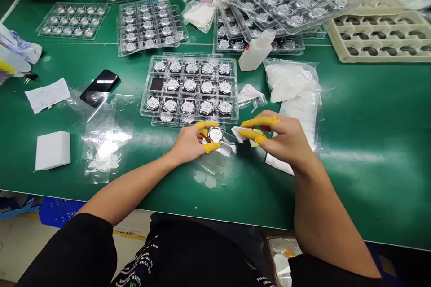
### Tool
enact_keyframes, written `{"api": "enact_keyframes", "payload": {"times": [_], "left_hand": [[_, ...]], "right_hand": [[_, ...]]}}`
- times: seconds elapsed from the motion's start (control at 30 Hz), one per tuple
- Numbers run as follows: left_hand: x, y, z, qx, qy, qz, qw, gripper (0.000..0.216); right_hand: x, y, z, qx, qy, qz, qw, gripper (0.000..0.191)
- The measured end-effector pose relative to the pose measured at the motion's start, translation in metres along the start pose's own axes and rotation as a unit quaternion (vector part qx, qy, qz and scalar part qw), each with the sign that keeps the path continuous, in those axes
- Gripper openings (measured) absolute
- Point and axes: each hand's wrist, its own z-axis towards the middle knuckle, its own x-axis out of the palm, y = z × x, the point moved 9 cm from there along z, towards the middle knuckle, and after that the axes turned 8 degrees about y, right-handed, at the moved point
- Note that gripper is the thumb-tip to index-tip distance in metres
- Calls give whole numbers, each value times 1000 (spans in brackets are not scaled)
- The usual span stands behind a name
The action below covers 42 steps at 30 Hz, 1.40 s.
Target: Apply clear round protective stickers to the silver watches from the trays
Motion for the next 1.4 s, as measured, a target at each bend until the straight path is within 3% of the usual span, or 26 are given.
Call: {"api": "enact_keyframes", "payload": {"times": [0.1,0.2,0.33,0.47,0.6,0.77,0.9,1.0,1.13,1.27,1.4], "left_hand": [[2,5,2,-9,8,-38,999,61],[3,9,3,-12,14,-66,998,65],[3,11,4,-9,18,-87,996,65],[0,9,3,-1,-3,-64,998,61],[2,10,3,-8,1,-64,998,61],[1,11,2,-20,4,-66,998,63],[3,10,1,-20,13,-60,998,64],[1,10,1,-21,-1,-56,998,65],[3,9,0,-24,3,-68,997,66],[1,5,-2,-6,-16,-75,997,64],[-4,-10,-7,85,-44,-9,995,56]], "right_hand": [[12,35,6,-67,-24,6,997,12],[30,51,8,-102,-29,-19,994,15],[34,49,5,-119,-43,-21,992,15],[26,41,4,-80,-79,-80,990,7],[34,51,3,-125,-47,-90,987,6],[27,48,1,-94,-112,-129,981,3],[28,48,-1,-118,-99,-103,983,2],[25,44,-1,-89,-124,-106,983,4],[35,48,1,-118,-95,-92,984,4],[13,22,-2,-50,-124,-143,981,11],[-15,-17,-12,41,-92,-98,990,17]]}}
